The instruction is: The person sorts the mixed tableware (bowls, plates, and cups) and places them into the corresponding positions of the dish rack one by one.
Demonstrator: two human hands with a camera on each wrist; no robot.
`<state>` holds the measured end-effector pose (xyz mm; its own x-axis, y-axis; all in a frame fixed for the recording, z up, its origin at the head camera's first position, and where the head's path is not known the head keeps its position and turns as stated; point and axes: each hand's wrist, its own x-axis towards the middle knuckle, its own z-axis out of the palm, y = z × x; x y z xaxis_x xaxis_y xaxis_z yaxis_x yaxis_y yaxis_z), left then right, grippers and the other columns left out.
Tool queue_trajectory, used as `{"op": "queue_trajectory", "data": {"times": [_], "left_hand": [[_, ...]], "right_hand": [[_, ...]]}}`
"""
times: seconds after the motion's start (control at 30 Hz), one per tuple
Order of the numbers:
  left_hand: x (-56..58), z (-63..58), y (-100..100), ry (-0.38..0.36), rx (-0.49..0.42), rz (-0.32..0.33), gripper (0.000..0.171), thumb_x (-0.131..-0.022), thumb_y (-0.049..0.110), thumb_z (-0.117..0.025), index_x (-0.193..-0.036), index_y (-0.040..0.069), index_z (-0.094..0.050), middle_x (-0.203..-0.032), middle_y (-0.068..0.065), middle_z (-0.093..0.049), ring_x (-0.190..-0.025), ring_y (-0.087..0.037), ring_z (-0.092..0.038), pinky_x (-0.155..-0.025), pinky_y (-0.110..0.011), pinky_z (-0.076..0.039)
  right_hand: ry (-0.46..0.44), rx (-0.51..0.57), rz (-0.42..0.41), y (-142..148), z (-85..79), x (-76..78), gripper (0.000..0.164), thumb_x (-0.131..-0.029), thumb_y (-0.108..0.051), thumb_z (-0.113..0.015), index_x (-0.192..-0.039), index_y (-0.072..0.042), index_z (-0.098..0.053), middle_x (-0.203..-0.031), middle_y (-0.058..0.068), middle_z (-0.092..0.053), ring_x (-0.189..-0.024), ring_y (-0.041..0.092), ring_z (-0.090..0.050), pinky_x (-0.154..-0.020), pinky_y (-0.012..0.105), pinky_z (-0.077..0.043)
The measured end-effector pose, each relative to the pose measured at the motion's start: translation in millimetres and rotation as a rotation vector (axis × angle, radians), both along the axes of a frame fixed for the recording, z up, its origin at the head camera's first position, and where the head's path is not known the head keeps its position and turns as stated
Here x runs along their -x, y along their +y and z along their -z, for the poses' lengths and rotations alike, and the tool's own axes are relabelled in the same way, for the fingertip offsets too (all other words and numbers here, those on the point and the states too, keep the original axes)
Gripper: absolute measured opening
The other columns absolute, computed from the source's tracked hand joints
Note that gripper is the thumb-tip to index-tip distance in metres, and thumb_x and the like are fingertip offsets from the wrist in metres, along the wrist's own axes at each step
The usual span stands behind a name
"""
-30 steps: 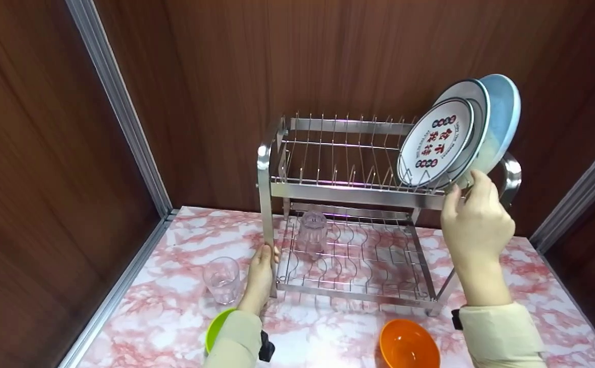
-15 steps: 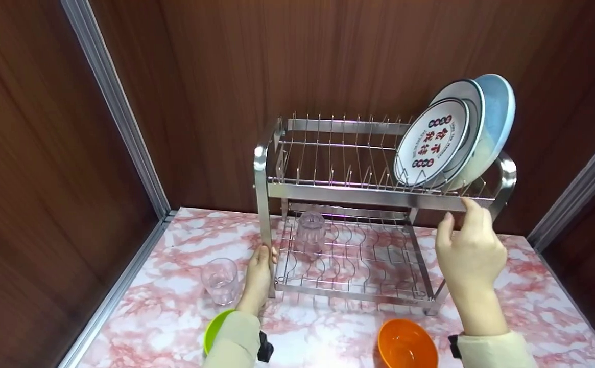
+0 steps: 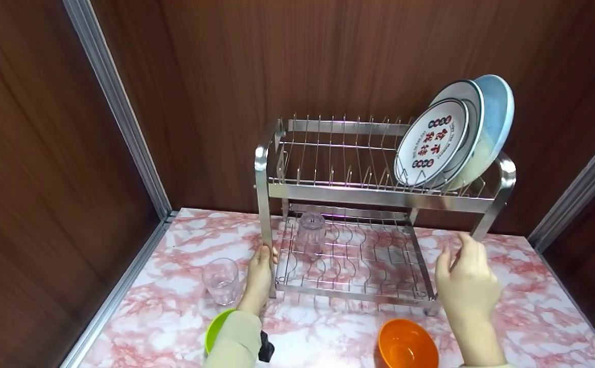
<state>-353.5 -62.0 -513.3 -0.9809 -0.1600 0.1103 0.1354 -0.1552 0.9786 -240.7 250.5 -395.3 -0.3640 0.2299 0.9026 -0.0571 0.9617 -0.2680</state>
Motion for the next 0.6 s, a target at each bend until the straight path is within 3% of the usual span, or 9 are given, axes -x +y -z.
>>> {"op": "queue_trajectory", "data": {"times": [0.17, 0.3, 0.4, 0.6], "left_hand": [[-4.4, -8.0, -1, -0.015, -0.016, 0.014, 0.033, -0.091, 0.033, -0.031, -0.079, 0.008, -0.05, -0.065, 0.004, -0.044, -0.066, -0.009, -0.042, -0.074, -0.029, -0.033], [-9.8, -14.9, 0, 0.004, -0.012, 0.02, 0.036, -0.092, 0.029, -0.031, -0.081, 0.0, -0.048, -0.065, 0.002, -0.045, -0.066, -0.01, -0.042, -0.074, -0.029, -0.033], [-8.8, -12.7, 0, 0.009, -0.008, 0.019, 0.039, -0.092, 0.031, -0.031, -0.085, -0.004, -0.048, -0.065, 0.003, -0.045, -0.066, -0.01, -0.042, -0.073, -0.028, -0.033], [-1.6, -2.3, -1, -0.002, -0.01, 0.011, 0.038, -0.089, 0.04, -0.032, -0.081, 0.008, -0.05, -0.065, 0.005, -0.045, -0.067, -0.009, -0.043, -0.073, -0.029, -0.033]], "right_hand": [[-0.049, 0.012, 0.008, 5, 21.7, -6.2, 0.026, -0.079, -0.013, -0.053, -0.101, 0.001, -0.057, -0.08, 0.016, -0.057, -0.046, 0.035, -0.049, -0.037, 0.046, -0.035], [-0.087, 0.035, 0.007, 8, 38.5, -12.3, 0.026, -0.076, -0.01, -0.056, -0.099, 0.003, -0.057, -0.078, 0.016, -0.057, -0.045, 0.034, -0.05, -0.035, 0.044, -0.035], [-0.142, 0.045, 0.02, 9, 49.7, -17.4, 0.027, -0.075, -0.009, -0.058, -0.099, 0.003, -0.057, -0.076, 0.015, -0.056, -0.042, 0.032, -0.048, -0.032, 0.04, -0.033], [-0.272, 0.115, 0.041, 11, 68.5, -25.6, 0.029, -0.076, -0.012, -0.057, -0.102, 0.0, -0.056, -0.075, 0.014, -0.055, -0.044, 0.029, -0.048, -0.034, 0.037, -0.032]]}}
